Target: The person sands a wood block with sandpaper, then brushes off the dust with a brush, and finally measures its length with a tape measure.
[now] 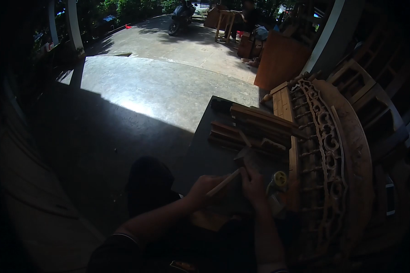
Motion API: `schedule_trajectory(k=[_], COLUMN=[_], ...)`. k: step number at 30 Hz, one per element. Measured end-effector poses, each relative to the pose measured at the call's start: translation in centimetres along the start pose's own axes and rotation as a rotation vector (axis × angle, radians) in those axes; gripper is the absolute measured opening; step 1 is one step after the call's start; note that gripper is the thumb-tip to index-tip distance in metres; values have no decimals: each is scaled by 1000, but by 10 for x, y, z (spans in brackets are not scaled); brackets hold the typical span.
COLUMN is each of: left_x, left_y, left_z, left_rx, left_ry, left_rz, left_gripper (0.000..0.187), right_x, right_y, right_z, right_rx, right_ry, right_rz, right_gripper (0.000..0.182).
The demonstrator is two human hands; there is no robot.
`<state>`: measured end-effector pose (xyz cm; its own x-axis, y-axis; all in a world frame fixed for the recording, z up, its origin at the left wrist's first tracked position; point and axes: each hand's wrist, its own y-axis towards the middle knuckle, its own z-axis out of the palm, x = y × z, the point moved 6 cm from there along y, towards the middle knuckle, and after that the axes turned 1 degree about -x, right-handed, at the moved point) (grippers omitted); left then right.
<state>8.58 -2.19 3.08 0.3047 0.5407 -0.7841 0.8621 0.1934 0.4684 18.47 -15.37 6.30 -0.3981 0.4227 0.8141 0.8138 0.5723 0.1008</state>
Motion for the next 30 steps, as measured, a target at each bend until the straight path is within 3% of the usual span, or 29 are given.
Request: schedule_trajectory(k=[2, 4, 5, 8, 10, 11, 14, 17, 20, 21, 23, 27, 29, 30], left_x=[1, 19, 20, 18, 10, 5, 1, 18, 4, -4, -5, 17, 12, 13], left_y=[0, -7, -6, -13, -3, 0, -1, -9, -7, -4, 2, -7, -6, -8], left_z=[-1, 0, 1, 2, -1, -2, -1, 0, -4, -7, -3, 2, 0, 0], left_rx=[5, 52, -11, -58, 72, 41, -17, -65, -105, -109, 34, -9, -138, -125], left_ry=[-69, -173, -233, -234, -4, -13, -76, -130, 57, 136, 32, -92, 235, 248], left_rz=[-62, -168, -97, 0, -27, -29, -26, 52, 215, 265, 24, 33, 308, 304], left_gripper=[21, 21, 21, 19, 19, 18, 17, 19, 22, 23, 24, 26, 24, 23], right_x=[-2, 35, 53, 65, 15, -4, 11, 67, 71, 56, 11, 51, 76, 84], right_y=[0, -29, -43, -49, -18, -8, -6, -55, -56, -44, -16, -40, -59, -67], right_z=[-2, 10, 15, 13, 8, 4, -4, 19, 21, 17, 7, 13, 23, 27], right_rx=[-61, 8, 48, 168, 59, 9, -87, 66, 123, 106, 77, -9, 41, 61], right_ry=[-2, 21, 37, 134, 106, 85, -4, 34, 144, 116, 49, 29, 55, 75], right_rz=[-90, -334, -449, -414, -144, -15, -162, -489, -501, -337, -22, -392, -589, -685], right_gripper=[35, 34, 34, 34, 33, 32, 33, 33, 33, 33, 33, 35, 36, 37])
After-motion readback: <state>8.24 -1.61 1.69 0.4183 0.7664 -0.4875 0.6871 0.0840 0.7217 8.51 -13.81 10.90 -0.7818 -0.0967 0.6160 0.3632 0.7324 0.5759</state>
